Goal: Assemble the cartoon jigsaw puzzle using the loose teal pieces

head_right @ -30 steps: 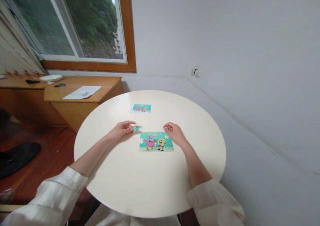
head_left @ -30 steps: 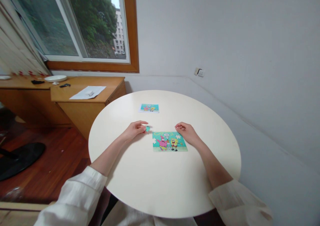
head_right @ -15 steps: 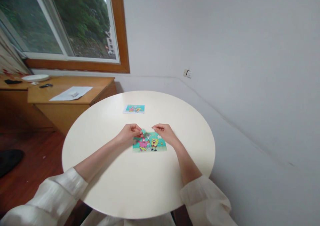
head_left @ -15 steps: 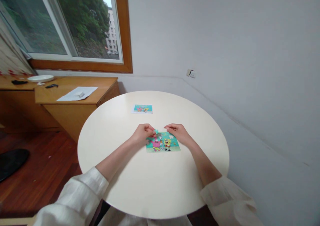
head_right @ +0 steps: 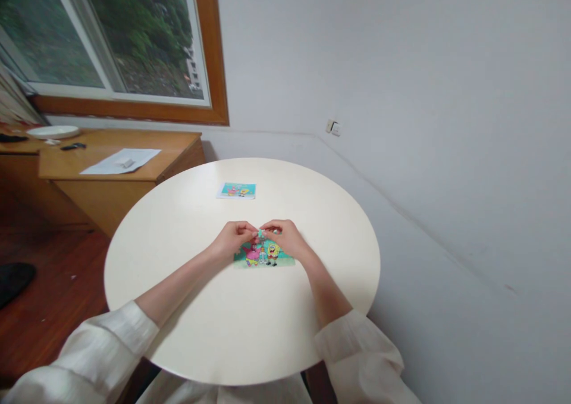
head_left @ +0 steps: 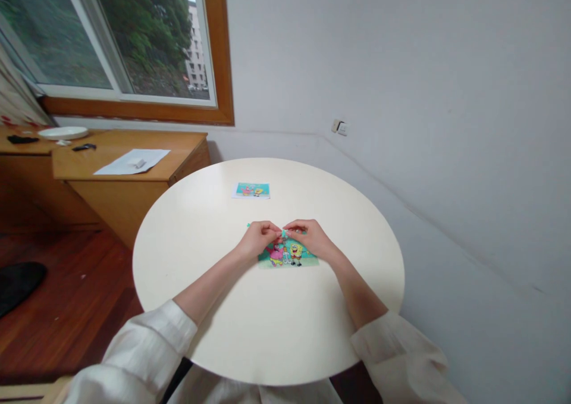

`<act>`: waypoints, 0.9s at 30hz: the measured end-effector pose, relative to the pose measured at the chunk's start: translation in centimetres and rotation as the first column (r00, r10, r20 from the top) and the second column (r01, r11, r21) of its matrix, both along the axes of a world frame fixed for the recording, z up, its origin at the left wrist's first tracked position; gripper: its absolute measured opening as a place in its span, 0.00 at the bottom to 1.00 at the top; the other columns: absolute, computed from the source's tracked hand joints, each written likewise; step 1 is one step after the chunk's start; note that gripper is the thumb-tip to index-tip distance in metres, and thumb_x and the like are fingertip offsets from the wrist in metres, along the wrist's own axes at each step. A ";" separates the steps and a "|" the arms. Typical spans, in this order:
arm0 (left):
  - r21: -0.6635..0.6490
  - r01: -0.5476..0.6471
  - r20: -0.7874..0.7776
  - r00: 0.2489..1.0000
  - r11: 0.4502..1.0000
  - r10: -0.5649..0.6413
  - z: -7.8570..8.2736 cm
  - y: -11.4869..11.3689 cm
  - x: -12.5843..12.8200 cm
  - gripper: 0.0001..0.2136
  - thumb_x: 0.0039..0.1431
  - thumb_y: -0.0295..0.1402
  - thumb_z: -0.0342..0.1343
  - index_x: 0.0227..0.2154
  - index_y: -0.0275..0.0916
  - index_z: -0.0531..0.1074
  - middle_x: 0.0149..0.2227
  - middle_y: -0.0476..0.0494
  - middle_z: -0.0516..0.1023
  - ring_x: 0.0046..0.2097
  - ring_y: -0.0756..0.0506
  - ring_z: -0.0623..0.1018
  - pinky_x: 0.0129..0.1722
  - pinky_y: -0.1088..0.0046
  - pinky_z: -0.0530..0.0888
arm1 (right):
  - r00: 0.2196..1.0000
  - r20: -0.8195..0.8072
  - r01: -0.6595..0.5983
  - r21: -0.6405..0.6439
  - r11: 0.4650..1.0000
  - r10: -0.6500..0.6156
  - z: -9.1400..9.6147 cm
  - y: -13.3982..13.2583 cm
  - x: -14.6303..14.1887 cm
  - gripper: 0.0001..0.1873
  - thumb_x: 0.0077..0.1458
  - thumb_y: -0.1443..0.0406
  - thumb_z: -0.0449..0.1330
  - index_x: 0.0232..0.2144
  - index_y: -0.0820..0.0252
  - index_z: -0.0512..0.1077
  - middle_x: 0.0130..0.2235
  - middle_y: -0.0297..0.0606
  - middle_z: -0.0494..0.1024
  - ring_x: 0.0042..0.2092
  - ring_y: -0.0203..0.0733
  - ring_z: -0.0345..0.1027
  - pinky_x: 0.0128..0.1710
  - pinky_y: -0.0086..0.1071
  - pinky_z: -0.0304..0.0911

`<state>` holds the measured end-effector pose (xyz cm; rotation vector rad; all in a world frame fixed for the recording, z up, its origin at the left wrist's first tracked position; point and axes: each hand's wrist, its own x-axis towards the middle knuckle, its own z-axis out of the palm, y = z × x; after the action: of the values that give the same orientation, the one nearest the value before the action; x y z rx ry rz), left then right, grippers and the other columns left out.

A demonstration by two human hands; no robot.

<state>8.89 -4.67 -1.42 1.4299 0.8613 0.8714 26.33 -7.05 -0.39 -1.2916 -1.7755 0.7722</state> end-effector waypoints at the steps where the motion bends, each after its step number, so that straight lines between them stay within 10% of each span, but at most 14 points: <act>1: 0.032 -0.016 -0.010 1.000 0.999 0.016 -0.1 0.2 -0.2 0.10 0.42 0.36 0.59 0.23 0.34 0.70 0.21 0.44 0.74 0.25 0.49 0.73 0.27 0.72 0.68 | 1.000 -0.025 0.014 -0.007 1.000 -0.014 -0.2 0.2 0.4 0.11 0.44 0.62 0.59 0.30 0.62 0.75 0.31 0.39 0.77 0.32 0.38 0.67 0.34 0.32 0.60; 9: 0.339 -0.136 -0.241 0.944 0.931 0.226 -0.4 1.1 -3.0 0.07 0.45 0.34 0.53 0.22 0.34 0.69 0.21 0.48 0.70 0.24 0.51 0.67 0.25 0.75 0.62 | 0.988 -0.095 0.110 -0.147 0.983 -0.124 -1.4 1.1 4.0 0.11 0.39 0.62 0.60 0.26 0.65 0.74 0.27 0.39 0.76 0.30 0.37 0.66 0.33 0.32 0.60; 27: 0.490 0.218 -0.600 0.787 0.844 0.145 -0.8 1.1 -3.4 0.06 0.45 0.34 0.55 0.22 0.36 0.68 0.23 0.50 0.67 0.26 0.51 0.65 0.27 0.76 0.61 | 0.999 -0.034 0.001 -0.276 0.961 -0.011 -1.3 0.7 4.4 0.09 0.37 0.63 0.62 0.22 0.64 0.72 0.22 0.34 0.72 0.27 0.34 0.64 0.31 0.31 0.59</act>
<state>5.45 -3.54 -2.19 2.3114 1.1153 0.6250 30.70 -6.38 -1.71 -1.4523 -1.6770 1.0626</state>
